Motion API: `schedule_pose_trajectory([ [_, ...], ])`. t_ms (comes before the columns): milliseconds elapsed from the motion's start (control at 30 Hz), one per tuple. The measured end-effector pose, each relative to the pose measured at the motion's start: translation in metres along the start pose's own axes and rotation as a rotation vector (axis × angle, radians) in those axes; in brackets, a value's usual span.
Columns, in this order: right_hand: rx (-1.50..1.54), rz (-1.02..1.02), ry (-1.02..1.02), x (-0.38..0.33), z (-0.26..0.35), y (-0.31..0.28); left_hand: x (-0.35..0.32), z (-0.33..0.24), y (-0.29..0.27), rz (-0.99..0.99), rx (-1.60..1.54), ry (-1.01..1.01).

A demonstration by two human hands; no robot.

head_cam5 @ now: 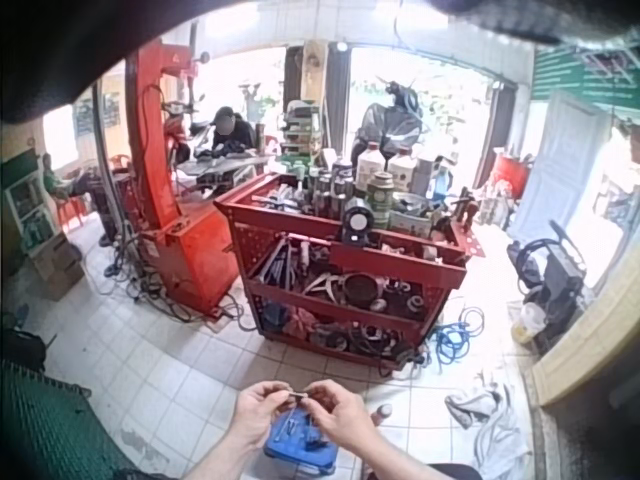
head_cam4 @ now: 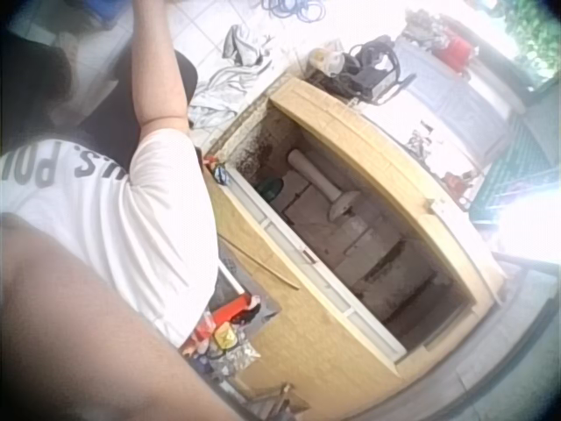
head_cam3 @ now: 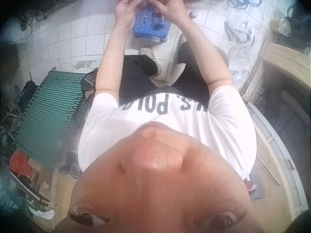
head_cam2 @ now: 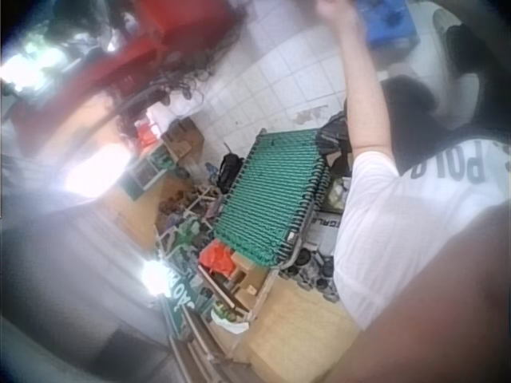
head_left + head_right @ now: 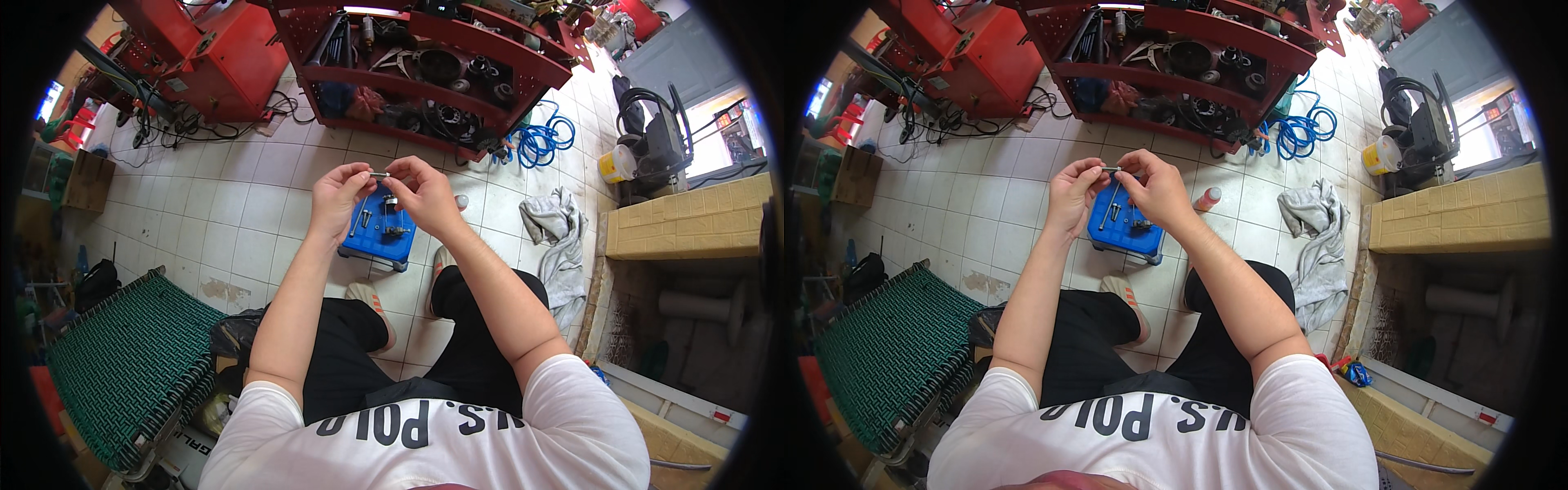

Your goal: The person sits on the floor of a workshop and assembles a small mechanical component using a screwdriver and small metal parts. They pick up screws and a cylindrical housing, insert the screws, and tighten them while seated on a blue stool.

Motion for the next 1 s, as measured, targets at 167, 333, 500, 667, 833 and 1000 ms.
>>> schedule_pose_trajectory([
  [167, 0.023, -0.013, 0.055, 0.000, -0.010, 0.003, -0.003, 0.001, 0.009, 0.012, 0.091, -0.019],
  [333, -0.048, 0.089, 0.159, 0.001, -0.027, 0.007, -0.005, 0.000, 0.015, 0.035, 0.179, 0.011],
  [500, 0.089, 0.032, 0.127, 0.000, -0.015, 0.008, -0.004, -0.004, 0.011, 0.022, 0.174, 0.058],
  [667, 0.047, 0.059, 0.040, -0.001, -0.013, 0.010, -0.004, -0.004, 0.012, 0.020, 0.168, 0.051],
  [833, 0.084, 0.108, 0.089, -0.003, -0.006, 0.013, -0.003, -0.004, 0.008, 0.082, 0.162, 0.133],
  [1000, 0.470, 0.181, 0.189, -0.002, -0.012, 0.020, -0.003, -0.014, 0.022, 0.092, 0.208, 0.215],
])
Point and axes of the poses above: each hand's wrist, its own x-axis towards the middle knuckle, its own y-axis out of the palm, z = x × y, the point moved 6 cm from there along x, towards the middle knuckle, and after that the axes turned 13 degrees about -x, right-handed, at the moved point
